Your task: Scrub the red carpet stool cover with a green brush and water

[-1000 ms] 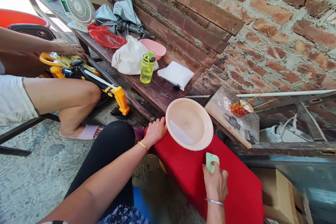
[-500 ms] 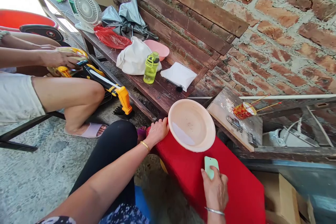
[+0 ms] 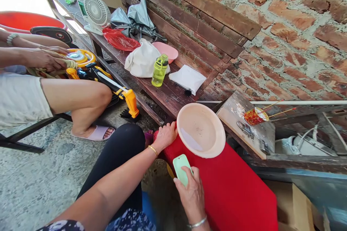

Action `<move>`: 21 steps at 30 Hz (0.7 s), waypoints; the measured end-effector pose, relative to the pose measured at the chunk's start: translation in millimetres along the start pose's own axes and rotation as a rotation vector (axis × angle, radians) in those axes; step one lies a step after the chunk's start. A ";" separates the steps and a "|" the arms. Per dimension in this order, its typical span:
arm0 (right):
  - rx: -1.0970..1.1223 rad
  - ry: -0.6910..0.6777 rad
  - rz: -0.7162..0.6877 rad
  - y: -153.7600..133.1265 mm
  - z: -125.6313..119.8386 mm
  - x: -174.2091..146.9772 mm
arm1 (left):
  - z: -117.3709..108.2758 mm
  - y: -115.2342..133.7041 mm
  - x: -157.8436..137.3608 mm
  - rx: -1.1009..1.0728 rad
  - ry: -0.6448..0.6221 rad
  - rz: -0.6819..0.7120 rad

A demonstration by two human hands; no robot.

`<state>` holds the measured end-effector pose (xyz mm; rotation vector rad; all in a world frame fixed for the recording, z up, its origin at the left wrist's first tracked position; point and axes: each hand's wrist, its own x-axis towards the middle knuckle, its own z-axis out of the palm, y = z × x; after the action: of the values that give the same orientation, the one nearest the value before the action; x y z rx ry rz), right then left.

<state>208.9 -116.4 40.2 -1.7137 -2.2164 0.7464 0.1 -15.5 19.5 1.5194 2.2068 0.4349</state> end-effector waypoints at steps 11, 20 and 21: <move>-0.073 0.067 0.319 47.7 -43.9 -19.1 | 8.0 -1.7 3.3 0.027 0.047 -0.004; -0.051 0.190 0.329 70.6 -36.6 -1.5 | 9.7 -2.3 3.6 0.031 0.048 0.007; -0.092 0.207 0.382 81.3 -42.6 -10.2 | 9.8 -2.5 3.7 0.028 0.046 0.009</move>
<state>299.8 -101.0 34.1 -2.1841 -1.8356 0.5179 2.0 -12.7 9.3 1.5490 2.2513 0.4481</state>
